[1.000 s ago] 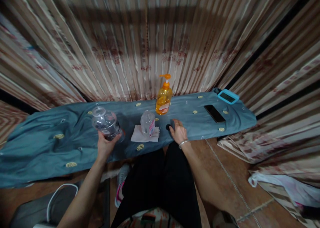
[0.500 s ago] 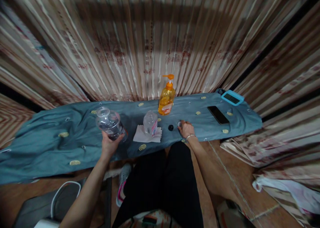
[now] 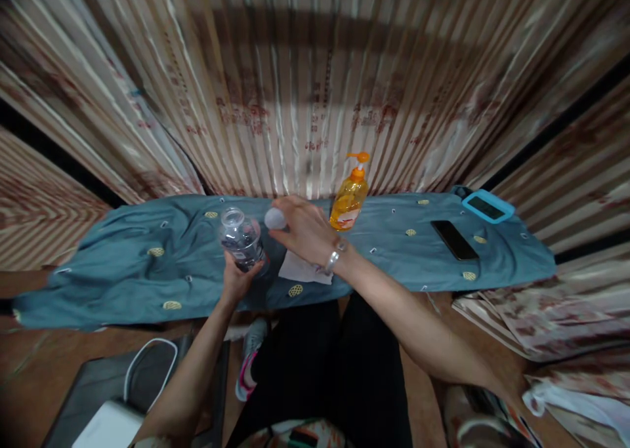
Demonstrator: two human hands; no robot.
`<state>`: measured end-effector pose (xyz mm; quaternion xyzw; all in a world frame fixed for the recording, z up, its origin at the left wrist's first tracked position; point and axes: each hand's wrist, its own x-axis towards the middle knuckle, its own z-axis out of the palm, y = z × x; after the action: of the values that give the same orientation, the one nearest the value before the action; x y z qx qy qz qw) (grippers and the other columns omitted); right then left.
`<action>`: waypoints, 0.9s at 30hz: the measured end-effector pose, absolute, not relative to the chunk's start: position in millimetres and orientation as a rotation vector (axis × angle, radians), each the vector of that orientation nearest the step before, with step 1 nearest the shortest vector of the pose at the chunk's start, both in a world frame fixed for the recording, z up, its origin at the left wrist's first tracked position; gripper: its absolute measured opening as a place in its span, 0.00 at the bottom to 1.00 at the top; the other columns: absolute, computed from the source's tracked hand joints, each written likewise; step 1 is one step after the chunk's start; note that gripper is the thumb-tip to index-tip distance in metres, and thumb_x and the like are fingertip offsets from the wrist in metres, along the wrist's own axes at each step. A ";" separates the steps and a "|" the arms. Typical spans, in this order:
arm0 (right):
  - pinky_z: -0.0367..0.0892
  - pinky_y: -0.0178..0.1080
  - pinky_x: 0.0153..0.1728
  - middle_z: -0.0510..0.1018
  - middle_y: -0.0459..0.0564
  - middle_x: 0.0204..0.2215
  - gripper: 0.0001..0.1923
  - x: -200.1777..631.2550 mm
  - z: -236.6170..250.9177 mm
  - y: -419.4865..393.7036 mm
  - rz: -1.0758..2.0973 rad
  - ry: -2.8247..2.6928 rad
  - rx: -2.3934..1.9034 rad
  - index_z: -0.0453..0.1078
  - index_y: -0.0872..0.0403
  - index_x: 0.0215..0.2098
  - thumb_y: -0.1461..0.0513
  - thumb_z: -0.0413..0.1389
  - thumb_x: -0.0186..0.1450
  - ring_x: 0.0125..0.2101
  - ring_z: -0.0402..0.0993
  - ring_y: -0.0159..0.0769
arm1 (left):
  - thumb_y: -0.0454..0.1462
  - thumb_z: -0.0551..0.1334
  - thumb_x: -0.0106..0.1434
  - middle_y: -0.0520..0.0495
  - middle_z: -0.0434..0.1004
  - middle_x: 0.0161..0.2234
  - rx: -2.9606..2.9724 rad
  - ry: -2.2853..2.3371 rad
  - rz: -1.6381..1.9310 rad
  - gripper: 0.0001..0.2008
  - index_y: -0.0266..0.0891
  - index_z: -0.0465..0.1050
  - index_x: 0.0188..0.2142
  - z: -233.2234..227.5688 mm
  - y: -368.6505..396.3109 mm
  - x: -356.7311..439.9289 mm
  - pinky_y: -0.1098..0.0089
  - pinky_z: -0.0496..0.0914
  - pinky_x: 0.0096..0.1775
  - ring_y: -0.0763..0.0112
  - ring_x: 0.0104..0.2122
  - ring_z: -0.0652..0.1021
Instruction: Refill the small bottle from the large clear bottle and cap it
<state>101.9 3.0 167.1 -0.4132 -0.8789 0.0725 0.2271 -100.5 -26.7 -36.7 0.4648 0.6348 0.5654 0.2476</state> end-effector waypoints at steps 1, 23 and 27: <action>0.68 0.40 0.45 0.75 0.52 0.46 0.19 88.9 167.6 11.0 0.181 -2.487 -1.122 0.68 0.57 0.50 0.60 0.60 0.62 0.42 0.74 0.35 | 0.42 0.72 0.45 0.43 0.75 0.45 1.276 1.714 1.554 0.38 0.40 0.58 0.53 -36.5 -27.0 -100.1 0.62 0.71 0.46 0.62 0.43 0.77; 0.64 0.38 0.39 0.80 0.59 0.41 0.15 -0.9 220.1 42.4 -0.116 -3.175 -0.731 0.73 0.62 0.45 0.66 0.61 0.58 0.46 0.75 0.45 | 0.42 0.71 0.47 0.39 0.70 0.50 1.280 1.621 1.610 0.39 0.39 0.56 0.56 -47.6 -25.9 -100.0 0.58 0.66 0.53 0.59 0.49 0.74; 0.65 0.40 0.40 0.80 0.59 0.40 0.14 -8.0 217.0 42.6 -0.143 -3.215 -0.698 0.74 0.62 0.42 0.69 0.61 0.56 0.45 0.76 0.47 | 0.41 0.71 0.47 0.39 0.69 0.51 1.282 1.588 1.634 0.38 0.40 0.56 0.55 -45.5 -25.8 -99.0 0.57 0.65 0.55 0.59 0.51 0.73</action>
<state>-8.0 42.6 217.0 -0.2113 -0.9735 -0.0432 -0.0757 -99.0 -25.8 -45.5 0.4734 0.5863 0.6035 0.2606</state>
